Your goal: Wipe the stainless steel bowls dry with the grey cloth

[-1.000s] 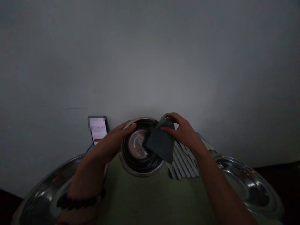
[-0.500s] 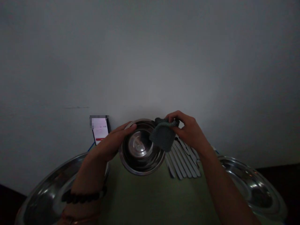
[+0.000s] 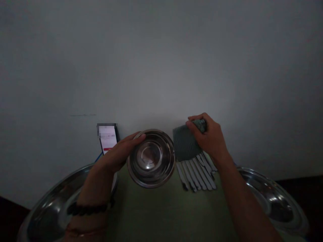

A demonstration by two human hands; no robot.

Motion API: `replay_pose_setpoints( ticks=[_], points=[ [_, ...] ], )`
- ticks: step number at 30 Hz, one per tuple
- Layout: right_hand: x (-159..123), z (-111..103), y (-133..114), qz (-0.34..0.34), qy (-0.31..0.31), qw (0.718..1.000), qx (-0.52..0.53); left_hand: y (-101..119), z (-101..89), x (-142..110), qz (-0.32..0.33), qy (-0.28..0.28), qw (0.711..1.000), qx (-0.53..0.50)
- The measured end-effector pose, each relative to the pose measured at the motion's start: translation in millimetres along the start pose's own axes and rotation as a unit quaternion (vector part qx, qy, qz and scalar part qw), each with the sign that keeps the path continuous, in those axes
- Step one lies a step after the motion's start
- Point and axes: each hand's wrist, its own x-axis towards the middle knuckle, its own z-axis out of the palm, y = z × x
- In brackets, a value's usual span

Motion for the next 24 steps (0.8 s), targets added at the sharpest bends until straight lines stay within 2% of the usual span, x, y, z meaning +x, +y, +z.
replay_pose_setpoints(
  ticks=[5, 8, 11, 13, 15, 16, 18, 21, 24],
  points=[
    [-0.8, 6.1, 13.0, 0.140, 0.021, 0.989, -0.032, 1.2, 2.5, -0.7, -0.017, 0.007, 1.000, 0.007],
    [0.0, 9.6, 26.2, 0.187, 0.031, 0.981, -0.028, 0.7, 4.0, -0.8, -0.012, -0.002, 1.000, 0.011],
    [1.0, 8.6, 27.8, 0.226, 0.043, 0.972, 0.057, -1.6, 3.9, 0.5, -0.010, -0.005, 1.000, 0.015],
    [1.6, 5.6, 19.4, 0.269, 0.041, 0.950, 0.154, -4.4, 3.1, 2.5, -0.010, -0.012, 1.000, 0.015],
    [1.8, 2.9, 5.7, 0.301, 0.010, 0.923, 0.241, -8.1, 1.9, 5.1, -0.008, -0.027, 1.000, 0.008],
    [1.7, 2.7, -1.4, 0.303, -0.013, 0.915, 0.265, -10.0, 1.3, 6.5, -0.008, -0.037, 0.999, 0.001],
    [1.0, 6.6, -12.4, 0.269, -0.049, 0.929, 0.251, -12.7, 0.7, 8.6, -0.010, -0.060, 0.998, -0.021],
    [-2.3, 21.6, -14.1, 0.191, -0.059, 0.973, 0.112, -12.2, 1.8, 8.4, -0.019, -0.080, 0.995, -0.055],
    [-7.6, 34.9, -2.5, 0.178, -0.081, 0.980, 0.032, -7.4, 5.0, 4.8, -0.021, -0.065, 0.996, -0.062]
  ],
)
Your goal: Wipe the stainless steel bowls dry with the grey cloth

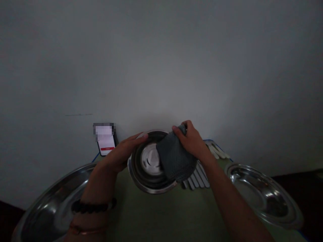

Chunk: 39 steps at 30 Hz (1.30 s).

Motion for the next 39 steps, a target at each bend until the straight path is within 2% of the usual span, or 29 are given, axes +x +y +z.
replay_pose_setpoints(
  ticks=[5, 7, 9, 11, 13, 15, 19, 22, 24, 30, 33, 36, 39],
  points=[
    [-1.2, -4.6, 14.4, -0.038, -0.082, 0.995, 0.036, 5.3, 4.8, -3.1, 0.004, 0.041, 0.999, 0.004],
    [-2.5, -6.5, 13.0, -0.074, -0.086, 0.993, 0.033, 6.3, 5.3, -2.4, 0.009, 0.052, 0.999, -0.002],
    [-4.2, -3.4, 8.2, -0.098, -0.020, 0.995, -0.011, 7.1, 6.3, -0.8, 0.021, 0.060, 0.998, -0.004],
    [-6.0, 3.7, 2.0, -0.100, 0.084, 0.988, -0.086, 7.6, 8.3, 1.1, 0.036, 0.076, 0.996, -0.007],
    [-8.1, 11.9, -3.6, -0.106, 0.131, 0.974, -0.149, 7.8, 11.2, 2.7, 0.047, 0.100, 0.994, -0.013],
    [-10.8, 19.4, -6.8, -0.123, 0.102, 0.974, -0.158, 8.0, 14.3, 3.2, 0.061, 0.119, 0.991, -0.015],
    [-18.0, 31.0, -6.1, -0.144, 0.019, 0.985, -0.097, 10.4, 20.0, -0.9, 0.112, 0.138, 0.984, -0.005],
    [-21.2, 33.7, -4.2, -0.141, -0.021, 0.986, -0.081, 15.0, 25.7, -7.4, 0.144, 0.125, 0.981, 0.026],
    [-20.0, 30.6, -3.1, -0.146, -0.024, 0.986, -0.078, 18.0, 30.9, -11.1, 0.162, 0.110, 0.979, 0.055],
    [-9.0, 12.9, 3.1, -0.123, 0.047, 0.983, -0.126, 17.4, 44.9, -11.3, 0.173, 0.079, 0.971, 0.148],
    [-8.8, 12.1, 1.3, -0.162, 0.046, 0.973, -0.156, 17.4, 46.2, -14.2, 0.179, 0.050, 0.960, 0.207],
    [-12.6, 15.8, -6.0, -0.217, 0.041, 0.964, -0.146, 22.1, 46.3, -23.6, 0.181, 0.048, 0.944, 0.271],
    [-15.8, 19.4, -10.9, -0.237, 0.090, 0.962, -0.097, 27.7, 49.1, -33.0, 0.208, 0.044, 0.938, 0.272]
  ],
)
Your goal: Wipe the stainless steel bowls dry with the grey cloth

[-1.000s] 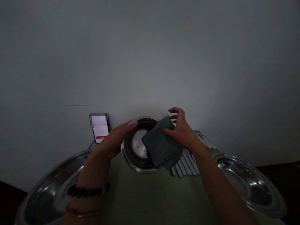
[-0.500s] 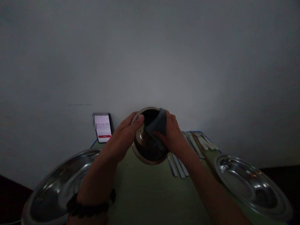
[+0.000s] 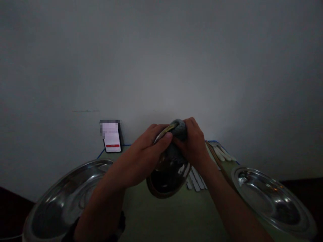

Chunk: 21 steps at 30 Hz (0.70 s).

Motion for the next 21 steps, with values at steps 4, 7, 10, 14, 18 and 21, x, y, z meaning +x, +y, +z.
replay_pose_setpoints(
  ticks=[4, 7, 10, 14, 18, 21],
  points=[
    [-1.2, 3.1, 4.3, 0.072, 0.086, 0.993, 0.033, 7.7, 5.4, -0.3, 0.079, 0.045, 0.996, -0.012],
    [-1.6, 7.1, 7.6, 0.171, 0.102, 0.978, 0.067, 7.7, 13.9, 4.4, 0.128, 0.098, 0.987, -0.026],
    [-3.6, 14.8, 3.4, 0.271, 0.073, 0.951, 0.131, 0.6, 25.4, 10.8, 0.142, 0.188, 0.970, -0.060],
    [-9.0, 26.8, -1.8, 0.343, -0.018, 0.911, 0.228, -17.3, 39.0, 18.8, 0.174, 0.325, 0.926, -0.084],
    [-7.4, 20.4, 7.9, 0.318, -0.030, 0.930, 0.180, -27.2, 31.4, 22.2, 0.125, 0.288, 0.944, -0.102],
    [0.2, 2.0, 16.0, 0.242, -0.030, 0.964, 0.101, -24.0, 11.8, 20.0, 0.053, 0.178, 0.977, -0.103]
  ],
)
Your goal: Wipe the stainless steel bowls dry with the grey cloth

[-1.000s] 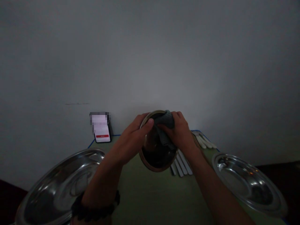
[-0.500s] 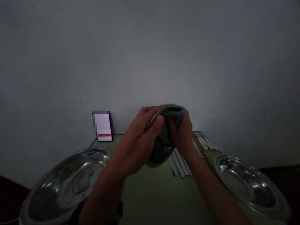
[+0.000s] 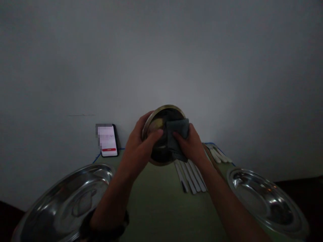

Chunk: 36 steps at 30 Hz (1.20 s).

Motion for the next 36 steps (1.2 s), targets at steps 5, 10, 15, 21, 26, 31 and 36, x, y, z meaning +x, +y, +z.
replay_pose_setpoints(
  ticks=[5, 10, 15, 21, 26, 31, 36],
  points=[
    [0.6, -14.1, -13.9, -0.097, 0.021, 0.992, -0.077, 17.9, -20.8, -3.6, -0.046, -0.183, 0.978, 0.091],
    [-7.7, -6.9, -21.7, -0.197, 0.036, 0.975, -0.094, 31.0, -20.2, -12.0, -0.038, -0.224, 0.959, 0.169],
    [-7.4, 0.5, -13.3, -0.120, 0.097, 0.986, -0.064, 30.6, -19.0, -8.4, 0.006, -0.204, 0.970, 0.130],
    [-13.0, 16.1, -17.0, 0.089, 0.012, 0.986, 0.138, 21.9, -2.0, -11.3, 0.135, 0.009, 0.978, 0.157],
    [-23.1, 29.2, -22.2, 0.211, -0.115, 0.930, 0.278, -7.4, 20.4, -6.2, 0.199, 0.158, 0.966, 0.053],
    [-10.1, 20.0, -5.8, 0.163, -0.112, 0.948, 0.248, -21.8, 26.1, -1.8, 0.128, 0.130, 0.983, -0.022],
    [8.4, -12.6, 2.2, 0.018, -0.097, 0.991, 0.095, 0.2, 1.1, -1.0, 0.036, 0.036, 0.996, -0.071]
  ],
)
